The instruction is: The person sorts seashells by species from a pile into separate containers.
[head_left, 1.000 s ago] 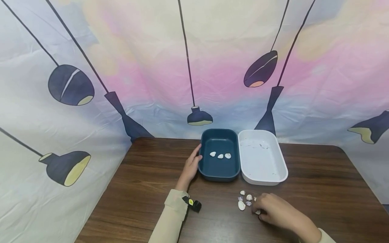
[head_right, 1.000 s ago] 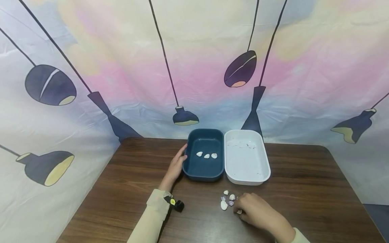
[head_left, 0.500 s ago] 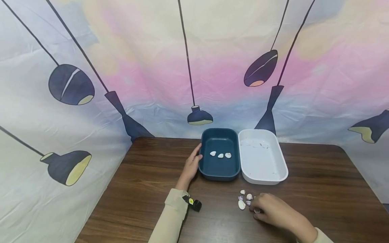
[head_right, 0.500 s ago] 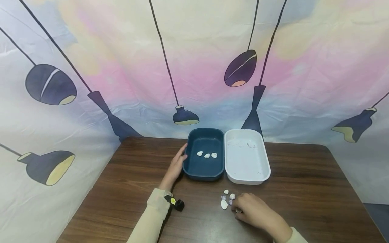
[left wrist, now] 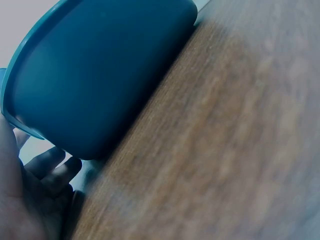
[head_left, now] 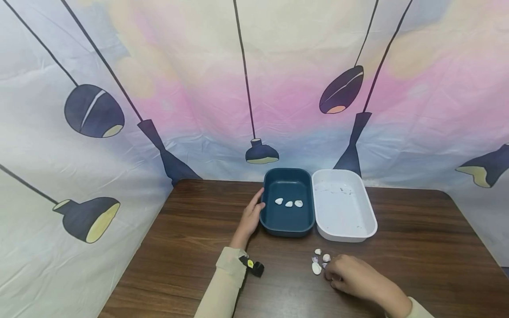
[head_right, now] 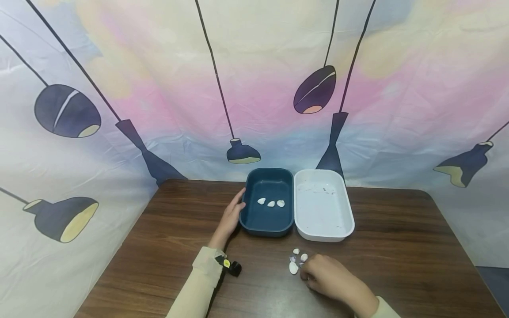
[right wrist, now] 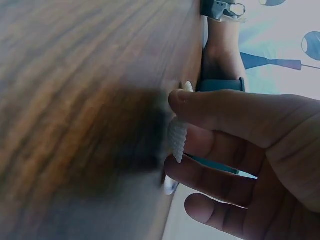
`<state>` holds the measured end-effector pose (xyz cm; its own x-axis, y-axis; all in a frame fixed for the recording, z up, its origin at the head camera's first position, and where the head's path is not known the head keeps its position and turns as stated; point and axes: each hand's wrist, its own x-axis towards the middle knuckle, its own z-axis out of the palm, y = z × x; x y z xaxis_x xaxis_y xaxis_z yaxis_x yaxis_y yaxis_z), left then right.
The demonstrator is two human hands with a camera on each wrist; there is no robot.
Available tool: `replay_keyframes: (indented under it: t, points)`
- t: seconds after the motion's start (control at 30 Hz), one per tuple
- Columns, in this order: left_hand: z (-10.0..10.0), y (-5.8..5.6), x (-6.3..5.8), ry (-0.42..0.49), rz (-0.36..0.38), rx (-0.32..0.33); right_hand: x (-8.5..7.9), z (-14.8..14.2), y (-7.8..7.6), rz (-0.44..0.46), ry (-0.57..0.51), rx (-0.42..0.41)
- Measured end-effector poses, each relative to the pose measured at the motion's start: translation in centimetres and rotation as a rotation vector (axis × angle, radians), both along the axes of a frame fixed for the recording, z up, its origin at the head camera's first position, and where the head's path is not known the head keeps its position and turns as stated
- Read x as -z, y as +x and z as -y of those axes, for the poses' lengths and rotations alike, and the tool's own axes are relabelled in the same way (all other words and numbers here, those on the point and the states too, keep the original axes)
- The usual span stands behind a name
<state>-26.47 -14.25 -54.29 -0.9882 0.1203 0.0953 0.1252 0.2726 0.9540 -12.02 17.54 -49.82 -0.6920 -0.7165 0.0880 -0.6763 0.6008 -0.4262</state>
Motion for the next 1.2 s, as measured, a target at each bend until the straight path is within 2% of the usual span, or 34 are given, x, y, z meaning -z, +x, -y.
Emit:
replay_keyframes:
  t: [0.27,0.53,0.93,1.2]
  points:
    - [-0.1,0.0,0.0,0.002,0.004,-0.001,-1.0,0.8,-0.8,-0.088,-0.04,-0.07]
    - [0.0,0.0,0.1,-0.002,0.016,-0.004,-2.6,2.0,-2.2,-0.111,-0.02,-0.115]
    - [-0.1,0.0,0.0,-0.008,0.013,-0.006,-5.6,3.2,-5.1,-0.099,-0.017,-0.069]
    - [0.1,0.0,0.1,-0.013,-0.006,0.0,-6.2,4.2,-7.2,-0.134,-0.037,-0.042]
